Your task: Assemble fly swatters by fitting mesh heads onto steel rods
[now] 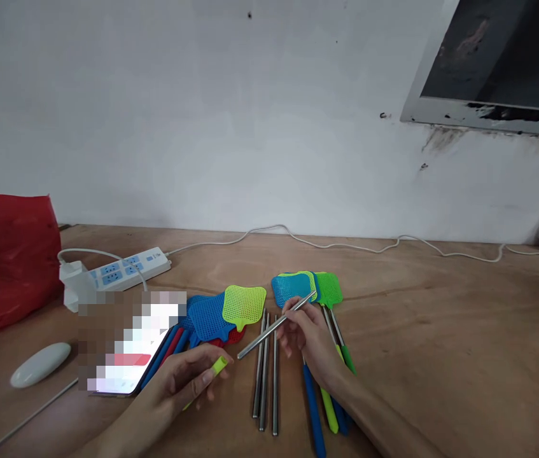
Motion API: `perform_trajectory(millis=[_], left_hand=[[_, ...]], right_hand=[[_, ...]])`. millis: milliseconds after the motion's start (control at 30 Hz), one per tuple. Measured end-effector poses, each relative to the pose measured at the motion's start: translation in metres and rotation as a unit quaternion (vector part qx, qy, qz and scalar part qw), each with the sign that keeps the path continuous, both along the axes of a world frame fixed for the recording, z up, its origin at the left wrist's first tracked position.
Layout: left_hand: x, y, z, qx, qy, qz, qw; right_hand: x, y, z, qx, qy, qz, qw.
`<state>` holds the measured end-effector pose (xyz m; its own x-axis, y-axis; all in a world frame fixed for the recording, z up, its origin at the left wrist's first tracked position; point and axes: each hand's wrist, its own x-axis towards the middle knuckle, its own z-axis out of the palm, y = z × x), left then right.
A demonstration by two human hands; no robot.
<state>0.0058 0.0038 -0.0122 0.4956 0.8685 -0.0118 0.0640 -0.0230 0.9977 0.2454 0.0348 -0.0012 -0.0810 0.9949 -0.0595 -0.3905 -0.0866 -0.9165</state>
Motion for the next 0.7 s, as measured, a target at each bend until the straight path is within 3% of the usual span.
perform_trajectory(millis=[200, 400, 700], left_hand=[[0.001, -0.004, -0.007, -0.029, -0.001, 0.001, 1.0], [0.004, -0.005, -0.008, -0.047, 0.006, 0.026, 0.999], [0.007, -0.005, -0.015, -0.057, 0.016, 0.055, 0.997]], right_hand=[[-0.01, -0.008, -0.002, 0.007, 0.031, 0.043, 0.999], [-0.009, -0.009, -0.006, 0.017, 0.03, 0.02, 0.999], [-0.003, -0.004, -0.01, 0.035, -0.015, 0.044, 0.998]])
